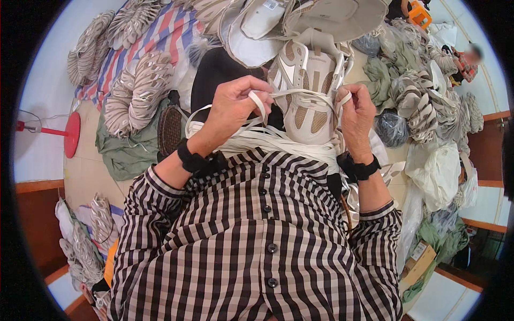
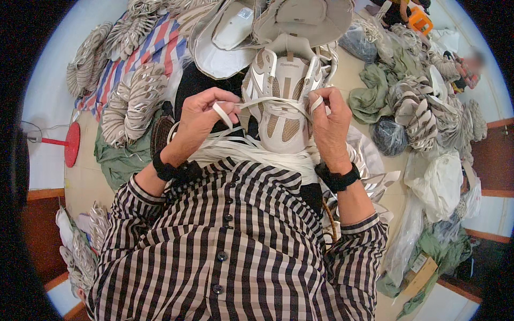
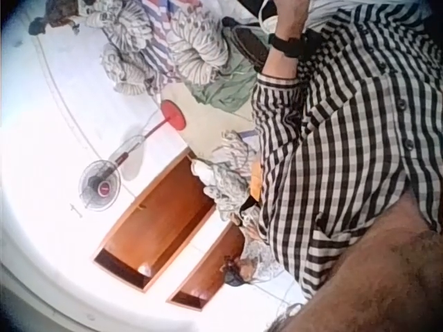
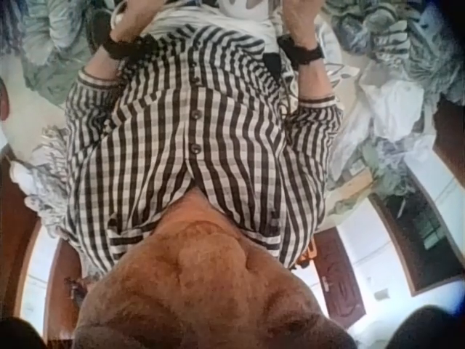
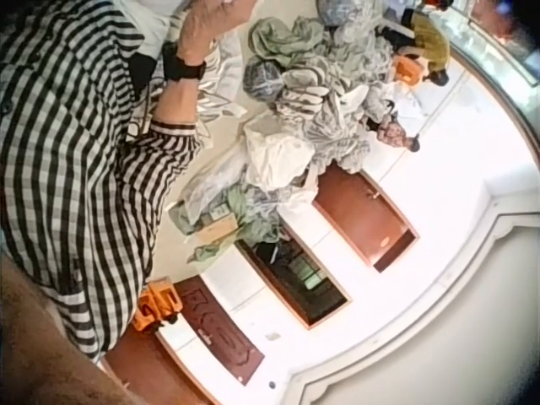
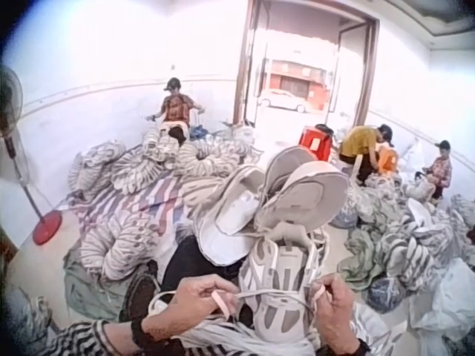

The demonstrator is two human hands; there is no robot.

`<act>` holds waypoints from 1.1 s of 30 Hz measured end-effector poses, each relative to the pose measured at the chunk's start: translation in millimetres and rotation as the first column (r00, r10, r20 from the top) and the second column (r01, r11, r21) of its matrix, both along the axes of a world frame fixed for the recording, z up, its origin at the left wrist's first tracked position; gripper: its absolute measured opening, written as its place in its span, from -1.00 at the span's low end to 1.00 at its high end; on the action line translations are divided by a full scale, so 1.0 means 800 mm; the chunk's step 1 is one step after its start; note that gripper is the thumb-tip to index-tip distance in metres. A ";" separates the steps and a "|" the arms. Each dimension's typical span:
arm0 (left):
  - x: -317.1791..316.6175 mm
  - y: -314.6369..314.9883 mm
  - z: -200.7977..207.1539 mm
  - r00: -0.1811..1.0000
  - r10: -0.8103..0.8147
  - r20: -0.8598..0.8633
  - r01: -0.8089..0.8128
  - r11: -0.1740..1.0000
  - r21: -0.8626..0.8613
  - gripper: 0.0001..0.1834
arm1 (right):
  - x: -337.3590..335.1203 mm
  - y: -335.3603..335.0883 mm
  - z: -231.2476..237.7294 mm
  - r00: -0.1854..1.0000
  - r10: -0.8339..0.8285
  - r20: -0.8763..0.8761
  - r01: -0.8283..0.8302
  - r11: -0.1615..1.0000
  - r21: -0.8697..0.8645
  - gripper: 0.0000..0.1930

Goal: The recorder is lacing white athletic shoes while sitting in an area filled with shoe components.

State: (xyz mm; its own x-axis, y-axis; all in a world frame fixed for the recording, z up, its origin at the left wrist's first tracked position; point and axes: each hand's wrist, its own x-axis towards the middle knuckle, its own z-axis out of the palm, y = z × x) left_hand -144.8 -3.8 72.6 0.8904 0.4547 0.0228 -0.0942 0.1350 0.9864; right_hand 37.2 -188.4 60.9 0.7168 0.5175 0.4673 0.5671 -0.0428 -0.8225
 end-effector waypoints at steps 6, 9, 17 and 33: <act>0.030 -0.008 -0.005 0.999 0.019 0.041 -0.024 0.990 0.136 -0.86 | 0.010 0.002 -0.007 0.999 -0.044 0.015 0.044 0.999 -0.031 -0.88; 0.041 -0.009 -0.012 0.999 0.027 0.022 -0.032 0.970 0.243 -0.86 | 0.010 0.001 -0.009 0.996 -0.071 0.063 0.075 0.995 -0.072 -0.90; 0.057 -0.020 -0.017 0.994 0.105 0.040 -0.112 0.956 0.272 -0.88 | 0.003 0.007 0.001 0.888 0.011 0.461 0.075 0.983 -0.169 -0.92; 0.064 -0.022 -0.015 0.943 0.108 0.315 -0.322 0.535 0.781 -0.73 | 0.002 0.005 0.005 0.991 -0.004 0.135 0.021 0.991 -0.130 -0.89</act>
